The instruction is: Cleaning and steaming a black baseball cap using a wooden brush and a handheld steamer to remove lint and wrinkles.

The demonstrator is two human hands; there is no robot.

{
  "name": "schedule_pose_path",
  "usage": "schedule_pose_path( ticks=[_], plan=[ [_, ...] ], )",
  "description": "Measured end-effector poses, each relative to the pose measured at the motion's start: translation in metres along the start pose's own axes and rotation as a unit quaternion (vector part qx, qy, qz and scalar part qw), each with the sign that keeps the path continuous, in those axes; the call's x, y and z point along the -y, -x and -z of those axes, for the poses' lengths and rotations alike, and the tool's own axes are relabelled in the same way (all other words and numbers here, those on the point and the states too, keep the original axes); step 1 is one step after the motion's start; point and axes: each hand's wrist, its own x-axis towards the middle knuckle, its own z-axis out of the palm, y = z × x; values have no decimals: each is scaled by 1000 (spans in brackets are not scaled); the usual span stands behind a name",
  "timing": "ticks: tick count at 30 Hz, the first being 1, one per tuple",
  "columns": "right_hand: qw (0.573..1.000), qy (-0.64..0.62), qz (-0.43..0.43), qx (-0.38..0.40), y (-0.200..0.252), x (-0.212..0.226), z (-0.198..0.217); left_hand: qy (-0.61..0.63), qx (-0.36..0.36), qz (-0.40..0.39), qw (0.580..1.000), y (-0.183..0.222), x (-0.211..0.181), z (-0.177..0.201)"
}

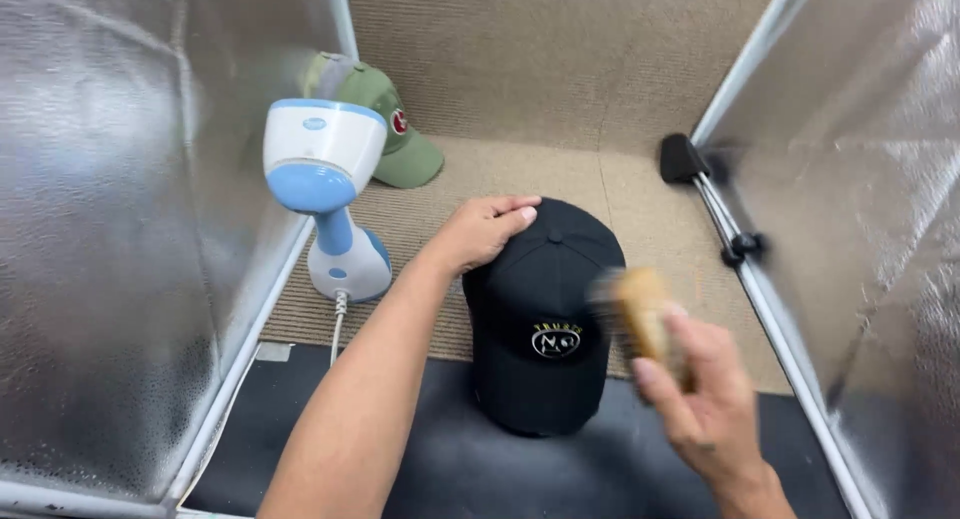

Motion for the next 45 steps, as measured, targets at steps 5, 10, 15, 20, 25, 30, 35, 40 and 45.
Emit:
schedule_pose_path(
  ticks=[5,10,15,20,25,30,35,40,45],
  plan=[
    [990,53,7,127,-63,-26,-23,24,-3,-57,998,-6,13,-5],
    [990,90,87,-68,-69,-73,-15,56,-50,-32,997,-27,38,-14],
    [953,2,302,24,-1,-69,-37,89,-54,-46,993,-16,32,-12],
    [967,126,218,28,-24,-129,-7,94,-62,-65,992,-16,35,-11],
    [985,51,162,-24,-13,-19,-9,70,-58,-27,995,-11,24,-13],
    [997,71,3,-5,-45,-25,-47,91,-50,-84,991,-19,38,-13],
    [919,1,-342,193,-45,-70,-48,72,-48,-63,994,-16,23,-16],
    [998,-59,-5,13,-60,49,-9,59,-28,-38,997,-21,27,-14],
    [996,51,74,27,-91,-32,-49,82,-23,-32,996,-2,21,-12]
  ],
)
